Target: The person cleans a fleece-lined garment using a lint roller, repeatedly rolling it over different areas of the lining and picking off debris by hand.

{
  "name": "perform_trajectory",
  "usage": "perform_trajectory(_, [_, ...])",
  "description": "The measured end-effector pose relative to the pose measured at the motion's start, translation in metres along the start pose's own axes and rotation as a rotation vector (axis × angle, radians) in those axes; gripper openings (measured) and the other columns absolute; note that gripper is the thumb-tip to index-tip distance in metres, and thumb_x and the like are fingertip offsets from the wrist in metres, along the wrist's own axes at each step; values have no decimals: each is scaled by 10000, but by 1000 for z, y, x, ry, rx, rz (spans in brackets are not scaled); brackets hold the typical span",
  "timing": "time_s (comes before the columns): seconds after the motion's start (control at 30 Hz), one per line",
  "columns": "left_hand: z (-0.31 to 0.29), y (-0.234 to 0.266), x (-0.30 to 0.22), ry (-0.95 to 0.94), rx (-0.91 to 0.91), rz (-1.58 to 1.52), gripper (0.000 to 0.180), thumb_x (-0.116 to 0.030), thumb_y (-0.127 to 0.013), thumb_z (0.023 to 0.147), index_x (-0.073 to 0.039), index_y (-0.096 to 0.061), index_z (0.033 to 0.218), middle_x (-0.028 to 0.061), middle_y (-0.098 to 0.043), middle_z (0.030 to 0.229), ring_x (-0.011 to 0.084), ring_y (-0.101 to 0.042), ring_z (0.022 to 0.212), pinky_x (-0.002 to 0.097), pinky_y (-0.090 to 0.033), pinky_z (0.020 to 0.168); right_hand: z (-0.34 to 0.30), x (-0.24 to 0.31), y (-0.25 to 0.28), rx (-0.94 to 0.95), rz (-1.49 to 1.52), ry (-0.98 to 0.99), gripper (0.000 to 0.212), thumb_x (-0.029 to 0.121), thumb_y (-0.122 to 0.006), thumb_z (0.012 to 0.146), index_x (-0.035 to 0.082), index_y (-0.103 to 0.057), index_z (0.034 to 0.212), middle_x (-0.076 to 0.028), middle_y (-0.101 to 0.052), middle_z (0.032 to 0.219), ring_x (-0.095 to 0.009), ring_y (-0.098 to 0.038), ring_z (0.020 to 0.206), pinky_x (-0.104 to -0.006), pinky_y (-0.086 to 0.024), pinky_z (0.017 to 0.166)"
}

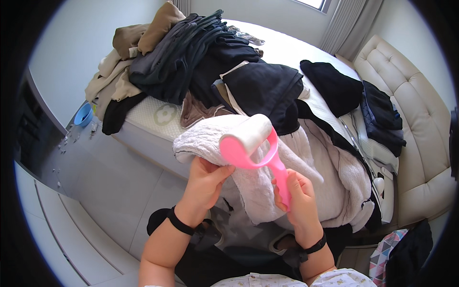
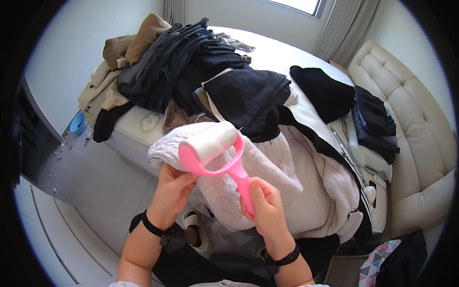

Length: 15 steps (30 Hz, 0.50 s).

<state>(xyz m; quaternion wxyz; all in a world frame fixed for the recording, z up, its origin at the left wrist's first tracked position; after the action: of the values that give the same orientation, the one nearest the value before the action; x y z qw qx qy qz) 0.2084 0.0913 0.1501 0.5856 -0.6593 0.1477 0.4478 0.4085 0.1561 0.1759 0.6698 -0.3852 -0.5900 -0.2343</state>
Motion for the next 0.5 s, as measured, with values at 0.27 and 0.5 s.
perform_trajectory(0.27, [4,2,0,-15,24,-26,568,91,-615,805,-8,-447,1338,105,-579,1278,226,-573,1172,365,-464,985,-13,14,23,-114,5,17,389,323,-469,1032,-24,-599,912,-3,-485,588,-59,-408,465,-226,-272,411])
perform_trajectory(0.5, [5,4,6,-36,53,-10,579,47,-663,830,10,-428,1358,124,-554,1325,241,-580,1182,362,-495,957,-13,17,12,-84,-313,-22,208,189,-581,983,1,-646,923,63,-498,634,-6,-416,541,-194,-294,477])
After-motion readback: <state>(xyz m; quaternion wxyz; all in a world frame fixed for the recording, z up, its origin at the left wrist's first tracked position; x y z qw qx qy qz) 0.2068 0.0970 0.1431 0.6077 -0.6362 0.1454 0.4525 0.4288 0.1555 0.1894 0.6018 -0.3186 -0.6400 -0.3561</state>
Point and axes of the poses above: each hand's wrist, its own z-axis towards the middle knuckle, its own y-axis out of the back of the hand, x = y × z, the point moved 1 cm from there along z, towards the middle knuckle
